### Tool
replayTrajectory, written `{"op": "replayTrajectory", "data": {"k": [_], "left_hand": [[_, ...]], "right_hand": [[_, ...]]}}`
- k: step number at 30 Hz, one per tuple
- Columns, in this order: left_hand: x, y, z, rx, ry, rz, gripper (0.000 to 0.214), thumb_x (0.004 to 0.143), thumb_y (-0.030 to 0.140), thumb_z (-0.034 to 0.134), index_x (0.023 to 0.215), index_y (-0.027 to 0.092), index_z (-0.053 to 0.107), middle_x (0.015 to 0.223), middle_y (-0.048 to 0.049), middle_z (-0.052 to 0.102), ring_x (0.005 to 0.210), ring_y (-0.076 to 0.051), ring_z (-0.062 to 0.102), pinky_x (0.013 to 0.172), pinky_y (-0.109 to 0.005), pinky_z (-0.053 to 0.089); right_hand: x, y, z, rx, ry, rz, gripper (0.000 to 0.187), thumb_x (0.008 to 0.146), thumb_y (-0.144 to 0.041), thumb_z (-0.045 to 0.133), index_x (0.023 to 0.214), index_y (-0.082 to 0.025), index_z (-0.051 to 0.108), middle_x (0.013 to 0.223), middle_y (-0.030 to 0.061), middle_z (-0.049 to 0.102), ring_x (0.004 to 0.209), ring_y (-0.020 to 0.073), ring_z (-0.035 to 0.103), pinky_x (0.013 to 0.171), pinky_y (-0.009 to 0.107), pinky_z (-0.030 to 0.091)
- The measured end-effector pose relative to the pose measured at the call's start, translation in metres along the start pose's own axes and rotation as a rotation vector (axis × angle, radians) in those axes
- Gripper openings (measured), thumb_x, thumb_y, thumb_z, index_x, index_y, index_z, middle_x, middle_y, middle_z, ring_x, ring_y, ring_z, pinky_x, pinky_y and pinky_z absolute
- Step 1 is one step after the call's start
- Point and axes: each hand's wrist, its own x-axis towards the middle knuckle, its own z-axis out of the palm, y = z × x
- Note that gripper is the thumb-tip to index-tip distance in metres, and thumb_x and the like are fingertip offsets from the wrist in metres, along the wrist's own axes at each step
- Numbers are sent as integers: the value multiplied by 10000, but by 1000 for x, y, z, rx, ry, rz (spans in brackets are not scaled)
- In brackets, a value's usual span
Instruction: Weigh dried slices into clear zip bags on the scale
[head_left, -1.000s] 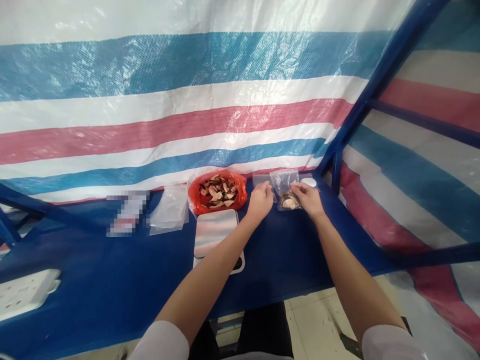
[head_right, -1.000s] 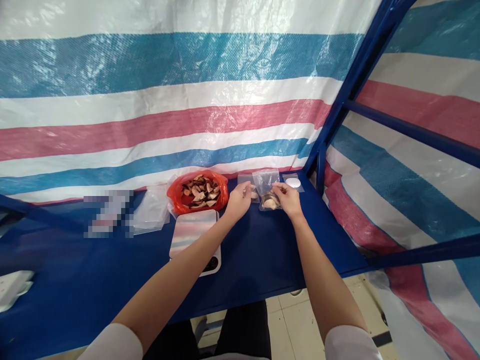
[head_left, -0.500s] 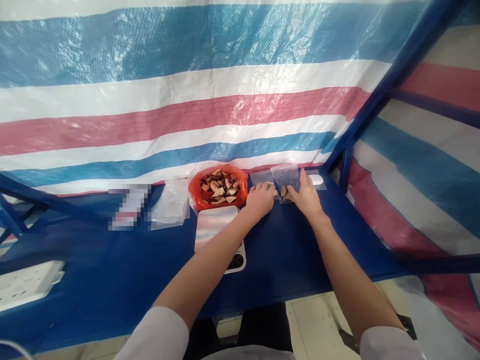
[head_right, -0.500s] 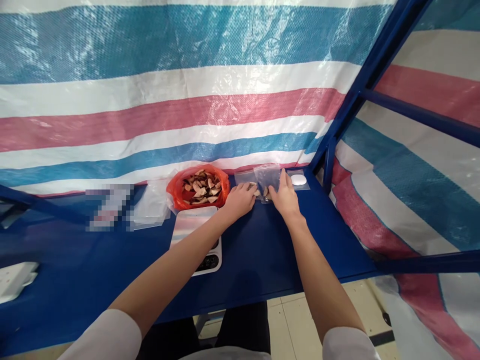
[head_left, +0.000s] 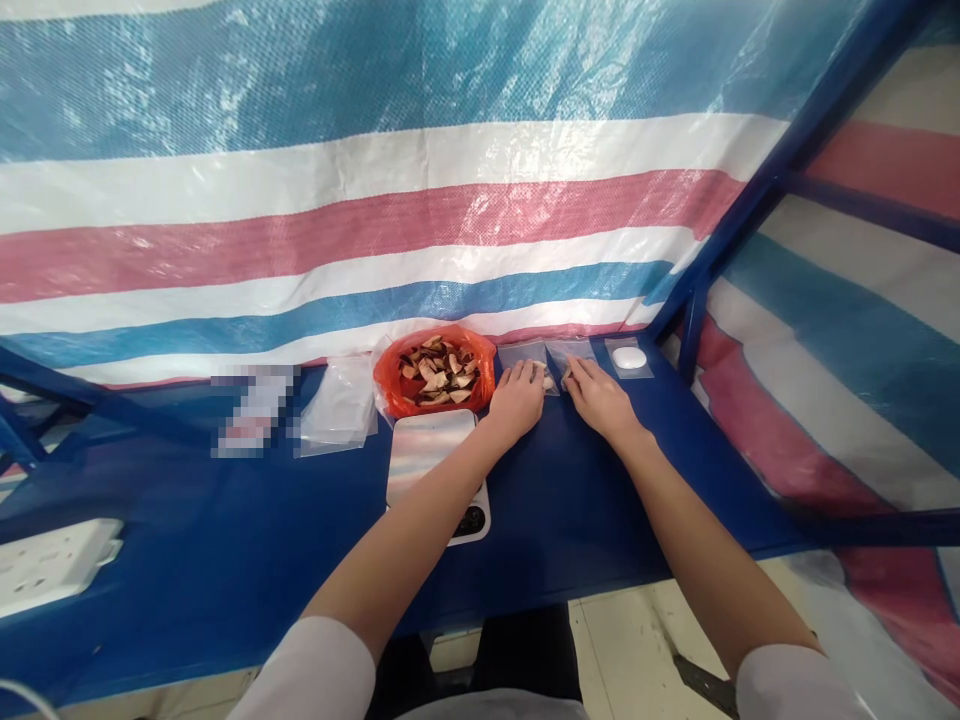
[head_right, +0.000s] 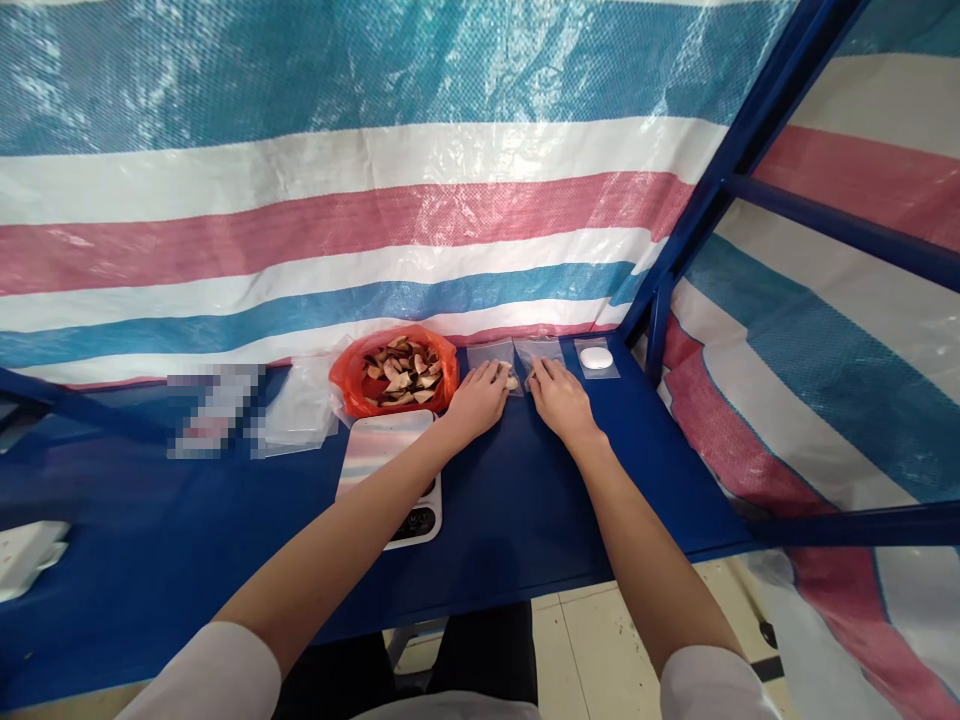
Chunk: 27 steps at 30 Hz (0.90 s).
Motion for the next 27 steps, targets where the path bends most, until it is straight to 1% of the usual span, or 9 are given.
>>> {"op": "replayTrajectory", "data": {"k": [4,9,13,16,19,22,25,27], "left_hand": [[2,0,1,-2,-1,-12,481,1033,201,374,1486,82,484,1565,-202,502,1479,-313,457,1220,-457,364],[5,3,5,2,21,-32,483,1024,179,376,1481,68,487,1556,-212,509,1463,-326,476,1213,-474,377],[5,6,6,-23,93,-30,456,1020,212,419,1438,69,531,1521,-223,543,1439,-332,505,1201,-482,398],[0,7,1,-73,170,27,434,1003,238,470,1396,84,572,1492,-223,573,1425,-325,524,1182,-469,431],[-13,8,-12,-119,258,102,416,995,258,488,1366,108,604,1470,-205,599,1408,-326,543,1159,-474,460],[-34,6,-31,-141,340,154,407,1001,264,483,1363,131,614,1457,-184,616,1392,-319,558,1153,-481,465],[-61,-3,-53,-151,409,188,380,1007,256,480,1343,162,631,1409,-156,657,1369,-296,579,1151,-473,466],[-80,-14,-65,-149,451,186,352,1012,261,486,1309,176,654,1370,-143,680,1343,-288,600,1147,-466,469]], "right_hand": [[4,-4,-1,8,-27,46,525,1001,-302,414,1482,-153,563,1478,164,601,1375,322,569,1154,471,485],[5,-2,-1,71,-34,11,518,989,-302,453,1483,-195,562,1495,132,593,1396,299,555,1158,458,488],[6,0,-6,119,-8,17,493,979,-303,494,1453,-208,590,1488,126,600,1378,305,572,1141,482,505],[3,-4,-14,170,28,18,473,982,-311,505,1434,-219,605,1491,114,599,1371,295,581,1144,473,505],[-8,-13,-20,216,81,15,440,986,-311,506,1402,-237,628,1479,99,609,1355,282,595,1120,459,529],[-25,-29,-20,235,117,-17,401,990,-308,505,1349,-233,666,1456,101,626,1361,282,590,1115,459,533],[-42,-51,-14,242,98,-80,347,995,-312,507,1263,-236,714,1423,99,648,1328,272,616,1109,445,537],[-52,-68,-7,237,72,-123,329,997,-310,509,1228,-234,730,1413,100,654,1308,265,631,1100,432,544]]}}
